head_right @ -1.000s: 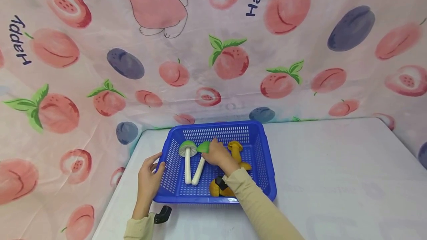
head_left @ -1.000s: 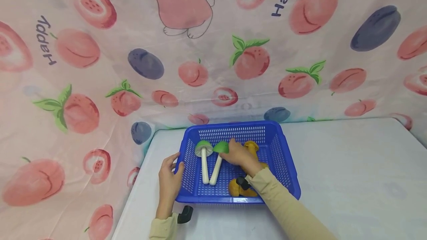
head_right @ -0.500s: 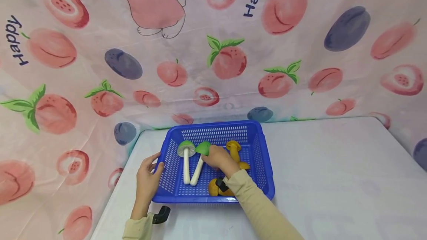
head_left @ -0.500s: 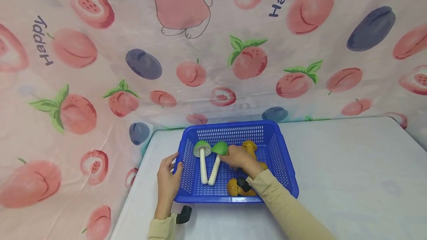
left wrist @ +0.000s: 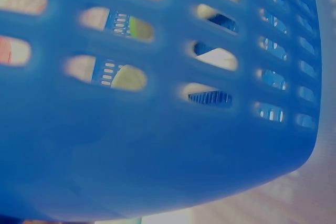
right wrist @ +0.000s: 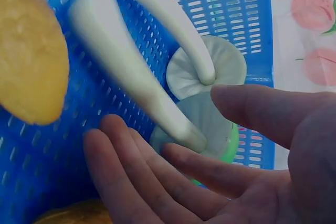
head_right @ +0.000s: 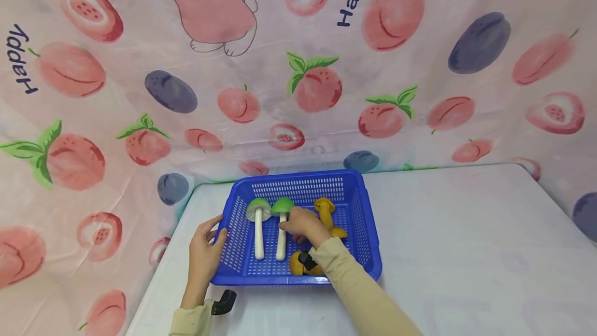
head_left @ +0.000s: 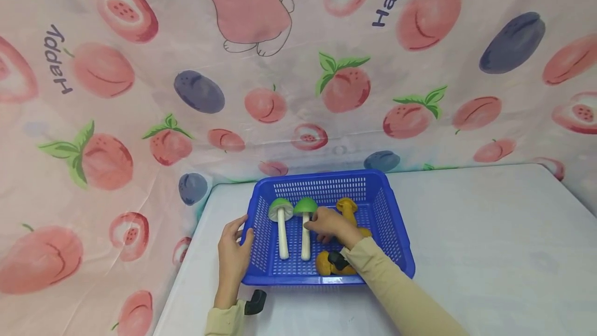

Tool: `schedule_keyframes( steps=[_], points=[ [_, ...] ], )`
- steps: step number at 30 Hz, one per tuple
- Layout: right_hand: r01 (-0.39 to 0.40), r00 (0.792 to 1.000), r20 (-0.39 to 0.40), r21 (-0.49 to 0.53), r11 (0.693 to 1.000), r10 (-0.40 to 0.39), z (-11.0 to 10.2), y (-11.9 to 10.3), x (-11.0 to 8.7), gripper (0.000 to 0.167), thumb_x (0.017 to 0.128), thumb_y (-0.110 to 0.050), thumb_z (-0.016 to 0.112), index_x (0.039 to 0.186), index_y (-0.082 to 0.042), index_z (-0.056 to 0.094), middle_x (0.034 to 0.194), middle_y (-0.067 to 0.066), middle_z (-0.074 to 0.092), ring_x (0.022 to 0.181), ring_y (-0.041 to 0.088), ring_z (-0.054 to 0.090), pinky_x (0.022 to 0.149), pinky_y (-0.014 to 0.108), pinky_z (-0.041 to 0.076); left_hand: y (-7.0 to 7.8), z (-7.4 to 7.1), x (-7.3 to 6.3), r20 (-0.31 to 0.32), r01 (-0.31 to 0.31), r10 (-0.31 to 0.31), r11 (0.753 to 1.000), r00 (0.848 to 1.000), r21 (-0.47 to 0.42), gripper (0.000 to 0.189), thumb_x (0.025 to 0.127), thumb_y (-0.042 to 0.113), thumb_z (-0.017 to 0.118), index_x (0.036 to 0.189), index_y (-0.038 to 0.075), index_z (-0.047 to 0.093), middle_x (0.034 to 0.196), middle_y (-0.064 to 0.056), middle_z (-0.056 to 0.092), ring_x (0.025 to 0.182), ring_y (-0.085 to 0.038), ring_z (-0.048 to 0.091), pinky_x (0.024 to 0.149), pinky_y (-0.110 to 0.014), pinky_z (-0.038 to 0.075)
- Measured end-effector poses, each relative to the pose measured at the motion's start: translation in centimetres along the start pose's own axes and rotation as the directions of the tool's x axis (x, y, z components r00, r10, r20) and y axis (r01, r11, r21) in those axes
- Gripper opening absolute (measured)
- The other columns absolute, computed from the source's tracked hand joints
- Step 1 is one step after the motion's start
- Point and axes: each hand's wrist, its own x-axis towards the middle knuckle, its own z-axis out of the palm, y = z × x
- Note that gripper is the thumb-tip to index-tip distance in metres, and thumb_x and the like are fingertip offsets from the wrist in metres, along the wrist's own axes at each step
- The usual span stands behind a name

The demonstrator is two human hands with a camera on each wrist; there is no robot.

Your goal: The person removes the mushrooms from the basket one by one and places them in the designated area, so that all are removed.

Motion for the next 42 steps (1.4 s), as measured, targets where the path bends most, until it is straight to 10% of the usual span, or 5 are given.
schedule_keyframes(
  steps=[9,22,31,42],
  points=[
    [-0.044,0.999,0.005,0.1,0.994,0.044,0.4,0.1,0.8,0.045,0.097,-0.016,0.062,0.127,0.015,0.049,0.104,0.026,0.067,0.088,0.036,0.072,0.07,0.039,0.062,-0.2,0.0,0.0,0.005,0.01,-0.01,1.0,1.0,0.007,0.038,0.096,0.007,0.06,0.134,0.004,0.06,0.135,-0.018,0.057,0.112,-0.037,0.064,0.096,-0.054,0.052],
    [-0.056,0.998,0.031,0.185,0.981,0.052,0.3,0.3,1.4,0.017,0.095,-0.009,0.062,0.082,-0.001,0.054,0.088,0.023,0.069,0.087,0.038,0.072,0.072,0.041,0.062,-0.2,-0.1,0.0,0.002,0.006,-0.006,1.0,1.0,0.003,0.037,0.096,0.007,0.06,0.134,0.004,0.06,0.135,-0.018,0.057,0.112,-0.037,0.064,0.095,-0.055,0.052],
    [-0.044,0.998,0.061,0.258,0.965,0.029,0.2,0.5,1.3,0.037,0.091,0.006,0.061,0.124,0.017,0.049,0.093,0.027,0.068,0.082,0.04,0.072,0.07,0.042,0.062,0.0,0.0,0.0,0.001,0.013,-0.013,1.0,1.0,0.011,0.038,0.096,0.008,0.06,0.134,0.005,0.06,0.135,-0.017,0.057,0.112,-0.037,0.063,0.096,-0.054,0.052],
    [-0.016,0.998,0.059,0.25,0.968,0.001,-0.1,0.8,1.3,0.037,0.091,0.006,0.062,0.126,0.014,0.052,0.095,0.025,0.067,0.081,0.038,0.072,0.066,0.04,0.062,-0.1,-0.1,0.1,0.009,0.014,-0.014,1.0,1.0,-0.006,0.038,0.097,0.007,0.06,0.134,0.004,0.06,0.135,-0.018,0.056,0.111,-0.036,0.064,0.095,-0.053,0.053]
  ],
)
